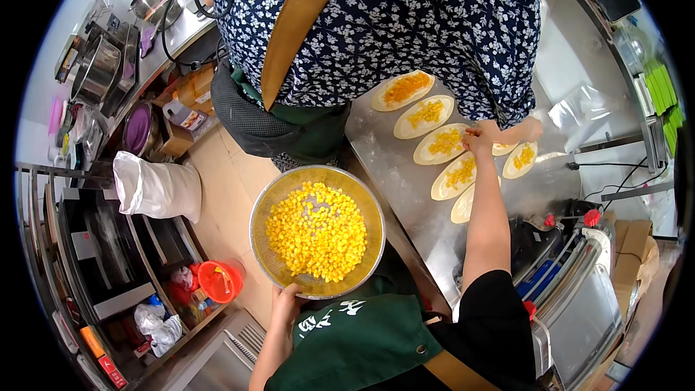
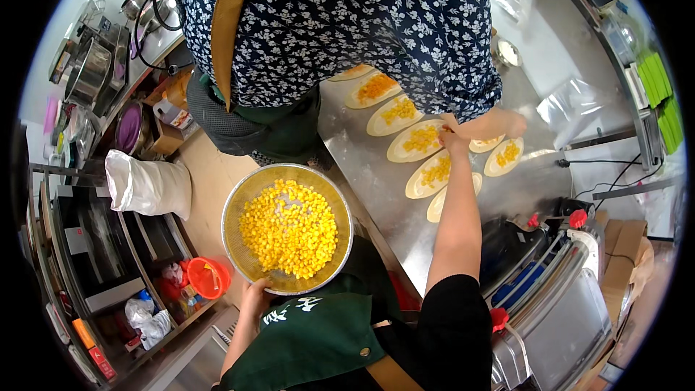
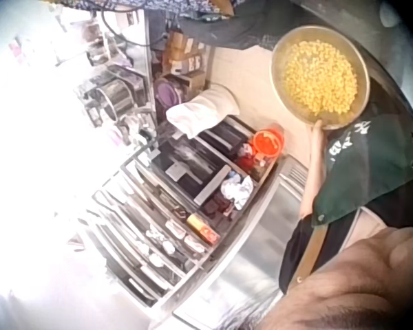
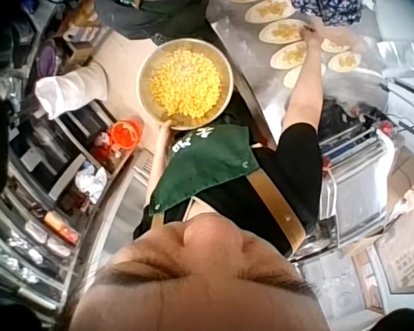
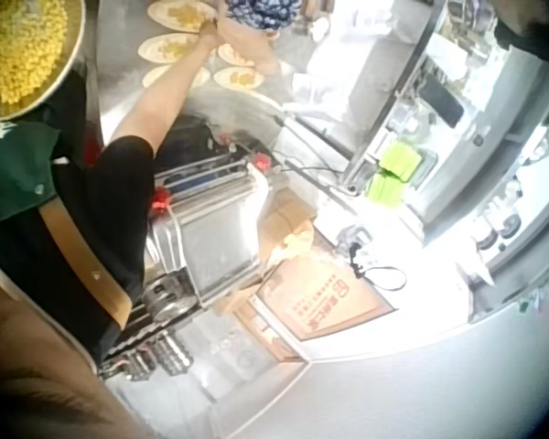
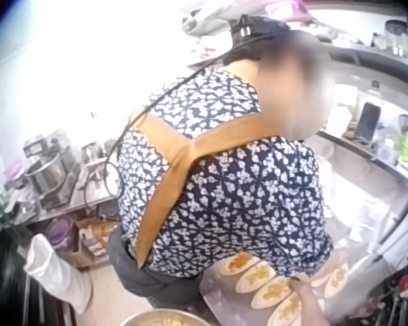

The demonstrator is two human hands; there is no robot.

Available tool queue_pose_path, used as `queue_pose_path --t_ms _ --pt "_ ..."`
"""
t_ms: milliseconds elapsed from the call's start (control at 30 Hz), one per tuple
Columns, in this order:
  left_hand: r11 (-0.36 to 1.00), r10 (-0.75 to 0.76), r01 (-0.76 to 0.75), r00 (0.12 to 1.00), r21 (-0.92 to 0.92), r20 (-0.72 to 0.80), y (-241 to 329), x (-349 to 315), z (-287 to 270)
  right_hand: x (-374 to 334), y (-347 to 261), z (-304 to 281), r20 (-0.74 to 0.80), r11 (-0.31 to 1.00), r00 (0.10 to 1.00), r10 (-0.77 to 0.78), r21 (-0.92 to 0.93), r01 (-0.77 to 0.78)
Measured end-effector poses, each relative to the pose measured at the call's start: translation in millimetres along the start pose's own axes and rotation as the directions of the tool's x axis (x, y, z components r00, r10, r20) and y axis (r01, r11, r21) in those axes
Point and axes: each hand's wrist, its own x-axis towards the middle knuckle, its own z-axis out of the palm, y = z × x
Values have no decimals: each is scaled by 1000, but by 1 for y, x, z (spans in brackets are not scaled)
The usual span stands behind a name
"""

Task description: The person places corn kernels onto several oval dough pieces laid out on a stainless steel counter. They then place slices of ham on top of the corn. A coworker adds shredded cheese to the same dough pieces.

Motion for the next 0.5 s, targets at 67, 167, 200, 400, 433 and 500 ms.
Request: queue_pose_path --t_ms 67,167,200,400,433,500 --pt "1000 3 -3 1000 -2 -3 2 -3 3 0 -3 -3 46 966 974 -222 -126 226" --pt "1000 -8 8 1000 8 -20 5 -7 6 -19 -30 -6 -116 763 776 -620 -316 564" --pt "1000 -5 6 1000 12 -23 4 -7 5 -27 -38 -8 -241 744 708 -663 -311 591" --pt "1000 -13 13 1000 21 -22 2 -6 -1 -45 -51 -8 -370 754 660 -654 -248 608" --pt "1000 -9 10 1000 13 -14 1 -5 -3 -47 -53 -8 -372 756 662 -651 -245 607" --pt "1000 -2 2 1000 19 -1 1 -5 -4 -47 -55 -7 -377 762 666 -644 -234 604"
